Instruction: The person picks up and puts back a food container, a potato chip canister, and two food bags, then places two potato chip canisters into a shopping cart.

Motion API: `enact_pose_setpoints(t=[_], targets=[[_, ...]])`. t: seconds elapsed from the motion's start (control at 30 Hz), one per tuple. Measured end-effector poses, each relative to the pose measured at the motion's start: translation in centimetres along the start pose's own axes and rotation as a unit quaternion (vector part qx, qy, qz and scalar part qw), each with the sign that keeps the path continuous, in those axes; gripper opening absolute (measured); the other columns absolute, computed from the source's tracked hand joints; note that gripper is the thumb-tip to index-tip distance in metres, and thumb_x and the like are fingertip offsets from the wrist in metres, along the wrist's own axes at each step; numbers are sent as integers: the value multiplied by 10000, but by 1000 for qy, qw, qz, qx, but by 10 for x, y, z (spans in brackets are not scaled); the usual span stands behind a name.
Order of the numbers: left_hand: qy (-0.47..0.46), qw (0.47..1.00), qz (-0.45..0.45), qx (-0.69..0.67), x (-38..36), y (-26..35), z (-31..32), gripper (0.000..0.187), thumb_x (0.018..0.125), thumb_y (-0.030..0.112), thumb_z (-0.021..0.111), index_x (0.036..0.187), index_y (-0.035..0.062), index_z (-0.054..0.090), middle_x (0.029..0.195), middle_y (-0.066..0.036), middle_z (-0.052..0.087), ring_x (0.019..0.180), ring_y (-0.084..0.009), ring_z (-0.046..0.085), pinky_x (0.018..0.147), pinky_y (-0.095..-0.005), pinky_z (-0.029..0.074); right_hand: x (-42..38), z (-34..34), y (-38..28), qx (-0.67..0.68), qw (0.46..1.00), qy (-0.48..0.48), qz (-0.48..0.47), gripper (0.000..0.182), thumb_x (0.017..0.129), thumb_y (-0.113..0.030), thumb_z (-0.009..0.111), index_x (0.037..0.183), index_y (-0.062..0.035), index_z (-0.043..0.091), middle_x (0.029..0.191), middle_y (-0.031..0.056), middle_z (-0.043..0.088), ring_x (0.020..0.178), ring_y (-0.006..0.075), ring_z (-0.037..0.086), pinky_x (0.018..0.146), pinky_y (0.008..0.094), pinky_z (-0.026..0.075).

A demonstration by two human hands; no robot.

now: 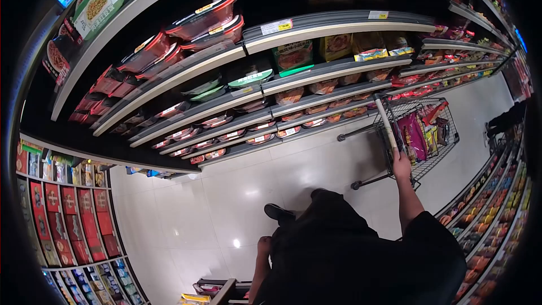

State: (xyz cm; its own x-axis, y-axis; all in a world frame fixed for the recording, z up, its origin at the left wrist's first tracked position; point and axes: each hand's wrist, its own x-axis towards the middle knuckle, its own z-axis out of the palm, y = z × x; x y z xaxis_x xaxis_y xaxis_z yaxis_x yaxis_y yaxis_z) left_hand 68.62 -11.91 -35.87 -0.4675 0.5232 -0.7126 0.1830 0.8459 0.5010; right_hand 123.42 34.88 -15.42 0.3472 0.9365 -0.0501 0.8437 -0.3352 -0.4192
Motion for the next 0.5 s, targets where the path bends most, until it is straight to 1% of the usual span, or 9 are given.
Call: enact_pose_setpoints(t=[0.03, 0.07, 0.1, 0.13, 0.17, 0.27, 0.3, 0.4, 0.5], targets=[[-35, 999, -9, -23, 10, -13, -18, 341, 1006, 254, 605, 1182, -8, 734, 1023, -186, 788, 937, -286, 768, 817, -414, 609, -11, 5, -2, 1, 1000, 5, 2, 690, 1096, -583, 430, 1104, 54, 696, 1000, 334, 722, 1009, 528, 686, 901, 580, 517], [-53, 990, -63, -112, -4, 2, -46, 343, 1021, 251, 585, 1230, 5, 701, 993, -161, 785, 876, -258, 768, 711, -378, 607, -19, 12, -6, -24, 1000, -9, -4, 684, 1094, -586, 429, 1143, 47, 683, 1000, 342, 719, 1007, 534, 686, 900, 591, 520], [-61, 986, -78, -132, -1, -2, -69, 335, 1035, 253, 570, 1247, 13, 670, 940, -147, 778, 779, -223, 759, 616, -335, 581, -28, 16, -10, -50, 998, -24, -10, 681, 1092, -589, 428, 1182, 41, 670, 1000, 349, 716, 1004, 540, 685, 898, 603, 522], [-55, 987, -77, -133, 4, -15, -91, 326, 1038, 252, 570, 1235, 11, 666, 925, -151, 777, 745, -221, 754, 595, -336, 575, -37, 20, -14, -61, 997, -38, -2, 672, 1091, -583, 431, 1251, 31, 653, 1017, 362, 712, 1020, 540, 687, 917, 606, 525], [-49, 987, -76, -133, 10, -27, -113, 317, 1041, 252, 571, 1222, 8, 662, 909, -155, 776, 711, -219, 749, 574, -337, 569, -47, 27, -19, -58, 998, -34, 3, 672, 1091, -583, 431, 1251, 31, 653, 1017, 362, 712, 1020, 540, 687, 917, 606, 525], [-10, 986, -107, -129, 20, -53, -163, 304, 1029, 226, 578, 1212, -3, 657, 888, -158, 771, 669, -223, 738, 537, -328, 550, -78, 34, -37, -36, 998, -56, 10, 692, 1086, -585, 443, 1300, 41, 649, 1047, 360, 719, 1031, 539, 689, 928, 597, 529], [-19, 980, -118, -161, 20, -61, -176, 308, 1024, 216, 570, 1216, -9, 654, 894, -162, 768, 668, -231, 736, 539, -341, 550, -90, 40, -44, -24, 999, -40, 7, 694, 1073, -617, 451, 1129, 42, 660, 1055, 364, 702, 1029, 545, 679, 919, 598, 522], [-17, 979, -144, -145, 27, -74, -195, 316, 1025, 221, 563, 1225, -6, 655, 906, -166, 767, 673, -240, 737, 548, -362, 555, -120, 51, -65, -24, 999, -32, -6, 675, 1070, -602, 480, 1118, 52, 641, 1076, 362, 698, 1034, 546, 677, 918, 595, 522], [-47, 981, -147, -115, 35, -88, -193, 333, 1026, 233, 555, 1243, 5, 666, 928, -159, 771, 707, -249, 746, 574, -375, 561, -152, 58, -89, 45, 998, 13, -45, 592, 1042, -530, 597, 1097, 59, 636, 1035, 337, 699, 1001, 530, 679, 905, 572, 526]])
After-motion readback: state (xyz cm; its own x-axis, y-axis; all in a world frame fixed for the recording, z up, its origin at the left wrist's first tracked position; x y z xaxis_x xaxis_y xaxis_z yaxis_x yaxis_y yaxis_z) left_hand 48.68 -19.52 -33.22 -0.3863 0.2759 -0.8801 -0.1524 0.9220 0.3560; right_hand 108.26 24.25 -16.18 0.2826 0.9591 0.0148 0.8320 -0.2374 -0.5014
